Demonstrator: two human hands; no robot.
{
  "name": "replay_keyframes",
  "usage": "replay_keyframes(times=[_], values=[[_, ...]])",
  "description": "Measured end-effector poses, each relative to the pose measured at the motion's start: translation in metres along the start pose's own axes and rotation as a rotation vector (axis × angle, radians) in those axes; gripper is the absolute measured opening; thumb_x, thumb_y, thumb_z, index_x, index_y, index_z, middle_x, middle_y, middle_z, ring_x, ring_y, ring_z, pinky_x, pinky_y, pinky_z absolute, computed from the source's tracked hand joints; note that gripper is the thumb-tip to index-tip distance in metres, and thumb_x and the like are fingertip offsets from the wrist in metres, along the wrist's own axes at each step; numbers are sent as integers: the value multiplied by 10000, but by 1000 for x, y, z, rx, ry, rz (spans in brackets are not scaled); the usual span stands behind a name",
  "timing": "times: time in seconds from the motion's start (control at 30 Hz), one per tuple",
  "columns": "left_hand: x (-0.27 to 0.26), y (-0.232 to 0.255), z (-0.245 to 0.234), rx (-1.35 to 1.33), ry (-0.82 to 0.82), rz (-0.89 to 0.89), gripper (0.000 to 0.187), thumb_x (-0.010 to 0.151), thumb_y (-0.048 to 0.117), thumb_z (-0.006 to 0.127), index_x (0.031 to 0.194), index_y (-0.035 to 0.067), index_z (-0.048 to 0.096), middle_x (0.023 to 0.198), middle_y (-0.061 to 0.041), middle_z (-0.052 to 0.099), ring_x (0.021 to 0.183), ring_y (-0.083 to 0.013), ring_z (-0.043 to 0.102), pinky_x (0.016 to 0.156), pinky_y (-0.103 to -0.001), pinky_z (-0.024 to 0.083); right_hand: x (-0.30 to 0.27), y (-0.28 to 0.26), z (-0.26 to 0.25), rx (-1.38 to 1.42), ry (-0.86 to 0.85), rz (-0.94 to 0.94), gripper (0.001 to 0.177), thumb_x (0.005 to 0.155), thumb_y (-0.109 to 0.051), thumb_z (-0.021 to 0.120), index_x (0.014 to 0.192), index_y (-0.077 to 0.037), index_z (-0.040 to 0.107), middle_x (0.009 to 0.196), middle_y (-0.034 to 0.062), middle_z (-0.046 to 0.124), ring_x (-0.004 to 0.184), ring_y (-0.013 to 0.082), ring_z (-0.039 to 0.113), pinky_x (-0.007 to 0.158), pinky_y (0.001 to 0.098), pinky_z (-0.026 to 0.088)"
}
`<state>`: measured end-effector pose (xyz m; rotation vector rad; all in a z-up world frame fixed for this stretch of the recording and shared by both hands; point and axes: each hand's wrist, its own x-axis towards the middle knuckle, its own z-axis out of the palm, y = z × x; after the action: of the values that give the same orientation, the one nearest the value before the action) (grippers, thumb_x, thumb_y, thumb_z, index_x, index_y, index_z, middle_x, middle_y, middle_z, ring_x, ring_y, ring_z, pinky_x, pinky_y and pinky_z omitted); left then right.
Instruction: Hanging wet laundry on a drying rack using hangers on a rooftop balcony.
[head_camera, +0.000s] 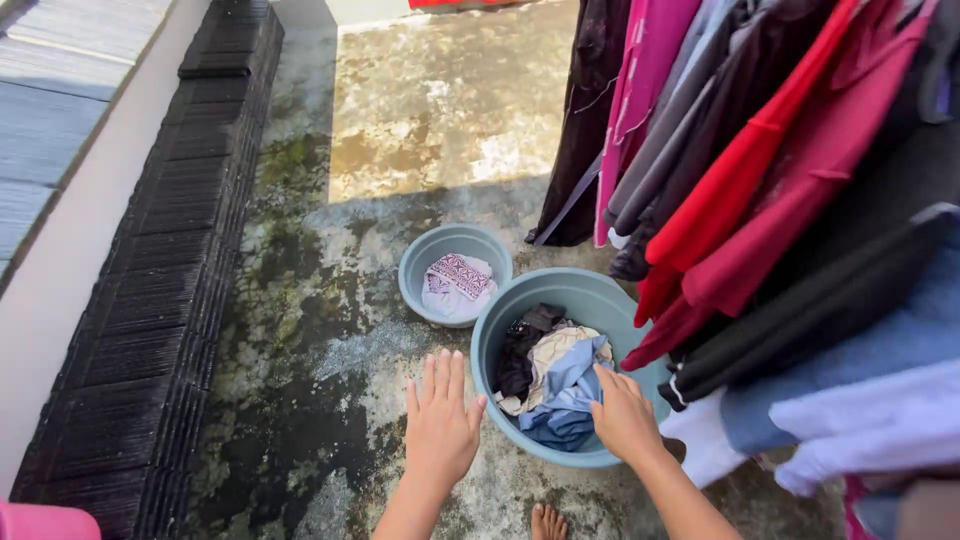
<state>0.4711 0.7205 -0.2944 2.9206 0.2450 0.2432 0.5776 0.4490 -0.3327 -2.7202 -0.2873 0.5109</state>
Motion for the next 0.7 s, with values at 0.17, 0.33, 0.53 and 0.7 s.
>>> replay_keyframes(times=[0.17,0.33,0.53,0.7], values=[[74,-4,151,-143,-289,-121,695,1049,479,380,1630,153,183,1701,-74,185,1568,-300,97,1206,-584,129,144,58,105,-18,-232,89,605,1020,-232,528,1582,-217,306,1622,-30,376,1502,242,303,1132,519,413],[99,-27,301,-135,-398,-114,679,1042,468,437,1610,144,253,1682,-58,242,1549,-304,157,1185,-580,164,256,132,242,-132,-249,-24,533,984,-221,559,1501,-193,431,1511,-24,495,1415,245,403,1088,495,439],[99,-64,413,173,-68,176,734,948,495,473,1588,164,334,1661,-23,329,1578,-232,215,1247,-542,168,362,159,365,-362,-265,-274,439,851,27,519,1251,-103,644,1506,88,500,1302,336,464,1009,539,458],[103,-66,422,163,-83,176,654,972,473,448,1534,138,428,1608,-37,421,1539,-213,292,1259,-551,169,421,191,429,-370,-169,-209,493,907,-31,442,1386,-139,484,1367,136,473,1176,380,553,907,509,534]])
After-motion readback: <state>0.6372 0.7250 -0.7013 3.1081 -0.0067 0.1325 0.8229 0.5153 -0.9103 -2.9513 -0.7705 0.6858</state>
